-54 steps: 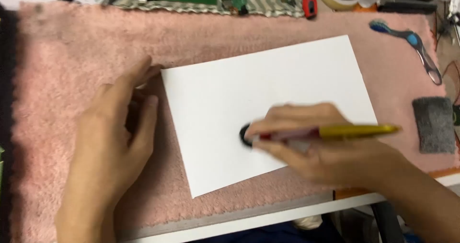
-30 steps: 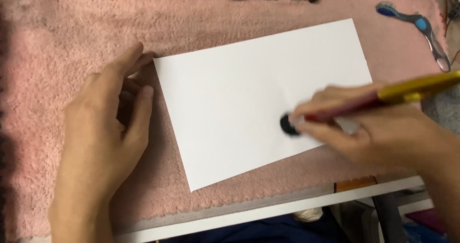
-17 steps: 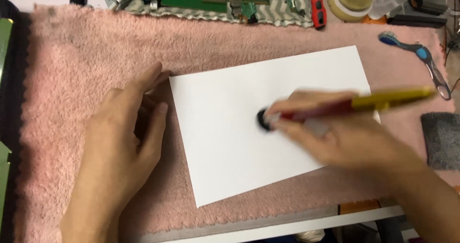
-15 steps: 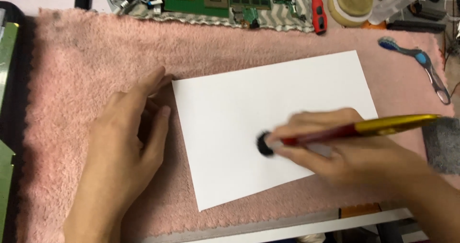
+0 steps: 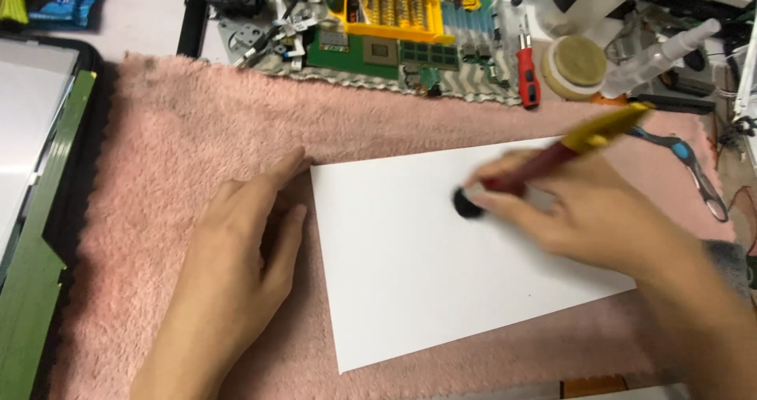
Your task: The person cleans a white sheet of paper on a pink towel using a brush, a green sponge, a kneaded eraser, and a grey eraser. They wipe the paper surface repeatedly with each tool in sequence.
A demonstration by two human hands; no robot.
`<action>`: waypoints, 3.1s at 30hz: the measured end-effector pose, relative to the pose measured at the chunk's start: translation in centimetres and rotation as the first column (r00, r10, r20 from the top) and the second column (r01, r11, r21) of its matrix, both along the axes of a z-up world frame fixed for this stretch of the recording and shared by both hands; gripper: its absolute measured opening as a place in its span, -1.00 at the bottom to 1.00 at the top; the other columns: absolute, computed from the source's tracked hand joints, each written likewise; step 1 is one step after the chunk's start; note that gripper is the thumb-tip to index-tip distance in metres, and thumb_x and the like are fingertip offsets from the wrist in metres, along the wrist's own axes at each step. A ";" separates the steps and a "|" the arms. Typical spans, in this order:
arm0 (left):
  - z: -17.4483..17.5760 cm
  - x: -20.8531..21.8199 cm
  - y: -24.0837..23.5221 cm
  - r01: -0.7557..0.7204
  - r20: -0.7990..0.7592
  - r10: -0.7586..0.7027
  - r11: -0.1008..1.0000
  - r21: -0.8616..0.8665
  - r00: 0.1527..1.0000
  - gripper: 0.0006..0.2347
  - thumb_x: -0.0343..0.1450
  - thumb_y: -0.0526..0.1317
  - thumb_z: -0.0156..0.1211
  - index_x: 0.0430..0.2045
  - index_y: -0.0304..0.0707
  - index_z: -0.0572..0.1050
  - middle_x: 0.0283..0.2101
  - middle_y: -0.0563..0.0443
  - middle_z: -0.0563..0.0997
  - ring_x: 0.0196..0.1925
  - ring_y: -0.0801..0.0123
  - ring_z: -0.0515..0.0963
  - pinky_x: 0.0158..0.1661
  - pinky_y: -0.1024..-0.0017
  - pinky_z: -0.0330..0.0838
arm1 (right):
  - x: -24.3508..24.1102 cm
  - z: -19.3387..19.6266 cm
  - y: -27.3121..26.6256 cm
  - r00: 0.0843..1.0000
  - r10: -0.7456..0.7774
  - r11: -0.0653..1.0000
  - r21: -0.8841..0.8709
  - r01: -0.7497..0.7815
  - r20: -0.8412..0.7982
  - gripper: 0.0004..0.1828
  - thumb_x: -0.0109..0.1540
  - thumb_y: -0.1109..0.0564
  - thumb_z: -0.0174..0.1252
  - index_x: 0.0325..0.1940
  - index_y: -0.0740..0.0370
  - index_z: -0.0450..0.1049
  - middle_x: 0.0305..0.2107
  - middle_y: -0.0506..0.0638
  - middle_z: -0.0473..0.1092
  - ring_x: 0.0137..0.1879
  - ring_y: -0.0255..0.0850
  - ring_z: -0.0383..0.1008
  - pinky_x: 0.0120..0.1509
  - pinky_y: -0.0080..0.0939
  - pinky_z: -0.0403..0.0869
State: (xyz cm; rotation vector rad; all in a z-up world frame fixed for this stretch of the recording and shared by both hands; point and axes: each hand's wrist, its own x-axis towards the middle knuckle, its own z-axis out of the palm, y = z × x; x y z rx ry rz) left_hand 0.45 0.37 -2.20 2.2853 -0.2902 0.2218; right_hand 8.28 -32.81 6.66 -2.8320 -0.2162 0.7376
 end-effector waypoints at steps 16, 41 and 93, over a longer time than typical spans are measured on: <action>-2.2 0.3 0.7 -0.060 -0.020 0.061 0.998 0.030 0.998 -0.46 0.51 -0.23 0.27 0.50 -0.20 0.49 0.02 -0.03 0.82 0.01 0.12 0.70 0.13 0.19 0.59 | 0.7 0.0 1.9 0.995 0.091 0.928 0.366 -0.072 -0.035 -0.52 0.41 -0.31 0.12 0.13 -0.11 0.80 0.04 -0.30 0.83 -0.23 -0.30 0.69 -0.07 -0.30 0.59; -1.0 -0.5 -0.4 -0.219 -0.067 0.235 0.959 0.182 0.970 -0.32 0.32 -0.05 0.61 0.46 0.01 0.62 0.00 0.10 0.79 -0.16 0.37 0.74 -0.02 0.35 0.63 | 0.1 -3.1 -3.7 0.990 0.006 0.917 0.394 -0.060 0.138 -0.61 0.47 -0.14 0.13 0.19 0.02 0.74 -0.07 -0.07 0.79 -0.33 -0.27 0.66 -0.14 -0.28 0.71; 2.7 5.6 -2.5 -0.162 -0.275 0.089 0.954 -0.254 0.957 -0.51 0.48 -0.56 0.40 0.39 -0.56 0.54 0.05 -0.31 0.73 0.13 0.22 0.75 0.19 0.44 0.66 | -1.9 -2.4 -12.8 0.811 0.579 0.713 0.532 -0.457 -0.079 -0.60 0.58 -0.23 -0.05 -0.04 -0.23 0.70 -0.34 -0.36 0.74 -0.26 -0.45 0.72 -0.08 -0.35 0.71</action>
